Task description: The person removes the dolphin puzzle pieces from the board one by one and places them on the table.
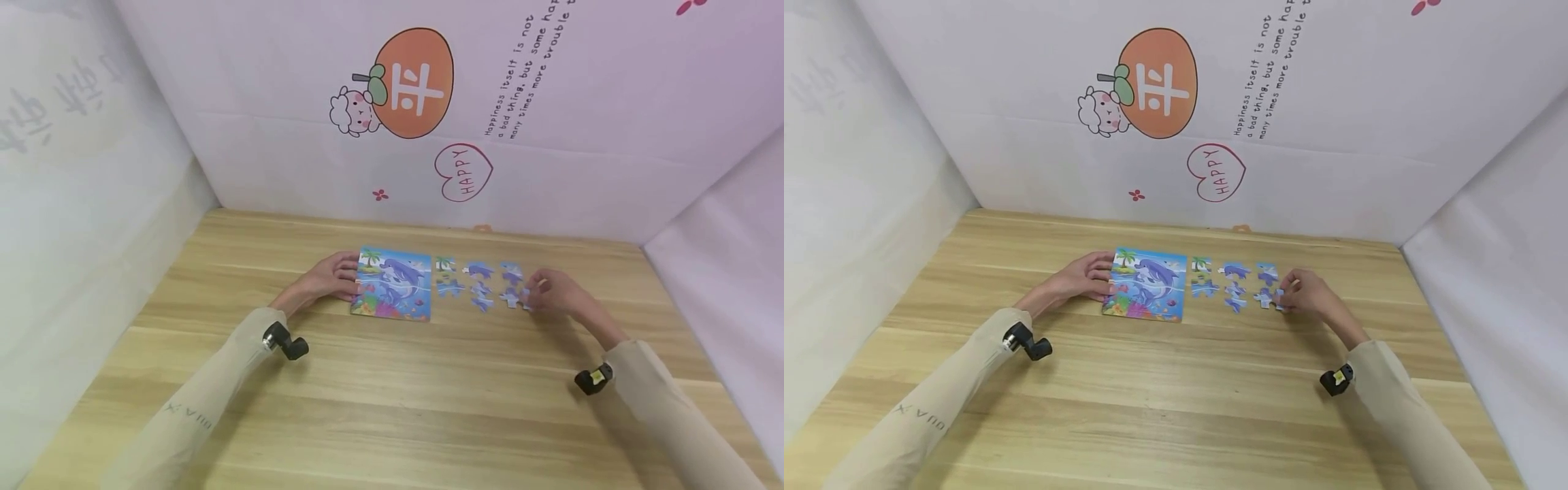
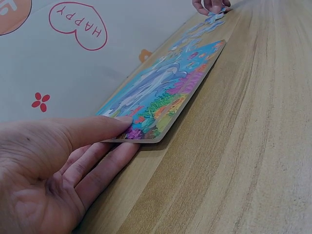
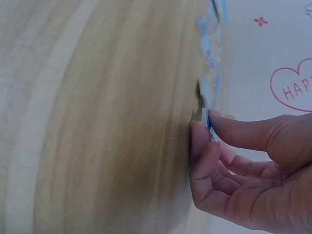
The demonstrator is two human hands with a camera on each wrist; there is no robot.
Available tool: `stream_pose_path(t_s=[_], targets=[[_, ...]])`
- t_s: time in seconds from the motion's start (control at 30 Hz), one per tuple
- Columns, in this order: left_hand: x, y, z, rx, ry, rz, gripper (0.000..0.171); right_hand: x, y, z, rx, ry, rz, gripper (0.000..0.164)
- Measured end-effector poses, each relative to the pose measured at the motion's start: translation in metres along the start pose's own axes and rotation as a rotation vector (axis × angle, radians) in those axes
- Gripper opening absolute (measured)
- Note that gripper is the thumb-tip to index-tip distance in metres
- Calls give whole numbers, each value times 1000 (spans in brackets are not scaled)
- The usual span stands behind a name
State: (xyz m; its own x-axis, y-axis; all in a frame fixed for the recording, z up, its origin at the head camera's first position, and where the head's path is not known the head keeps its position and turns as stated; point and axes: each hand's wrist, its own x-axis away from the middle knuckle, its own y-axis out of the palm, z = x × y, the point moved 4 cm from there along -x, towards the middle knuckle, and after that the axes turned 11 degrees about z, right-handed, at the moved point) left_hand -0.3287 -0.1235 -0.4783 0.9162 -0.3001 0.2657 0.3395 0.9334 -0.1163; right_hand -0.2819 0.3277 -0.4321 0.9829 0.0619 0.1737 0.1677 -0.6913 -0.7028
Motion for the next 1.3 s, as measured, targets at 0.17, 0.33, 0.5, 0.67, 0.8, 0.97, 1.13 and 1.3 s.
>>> stream_pose_path(t_s=[0.17,0.33,0.5,0.67,0.8,0.97,1.13,1.3], targets=[[-3,1,-1,6,-10,6,89,0,1,-3,42,-10,3,31],[-2,1,0,8,-15,10,90,-3,2,-5,67,-7,9,31],[0,-2,1,-2,-2,4,90,-6,4,-6,130,11,9,34],[2,-3,2,-8,-1,11,88,-7,6,-6,130,-4,7,37],[1,0,0,1,1,-3,89,-5,2,-6,142,-11,18,36],[-1,2,-4,20,-28,-15,90,-6,0,-18,225,-57,29,34],[1,-1,-4,45,-23,-24,86,-9,11,-45,203,-123,38,34],[0,-1,1,79,-8,-52,84,-13,32,-77,169,-174,36,31]])
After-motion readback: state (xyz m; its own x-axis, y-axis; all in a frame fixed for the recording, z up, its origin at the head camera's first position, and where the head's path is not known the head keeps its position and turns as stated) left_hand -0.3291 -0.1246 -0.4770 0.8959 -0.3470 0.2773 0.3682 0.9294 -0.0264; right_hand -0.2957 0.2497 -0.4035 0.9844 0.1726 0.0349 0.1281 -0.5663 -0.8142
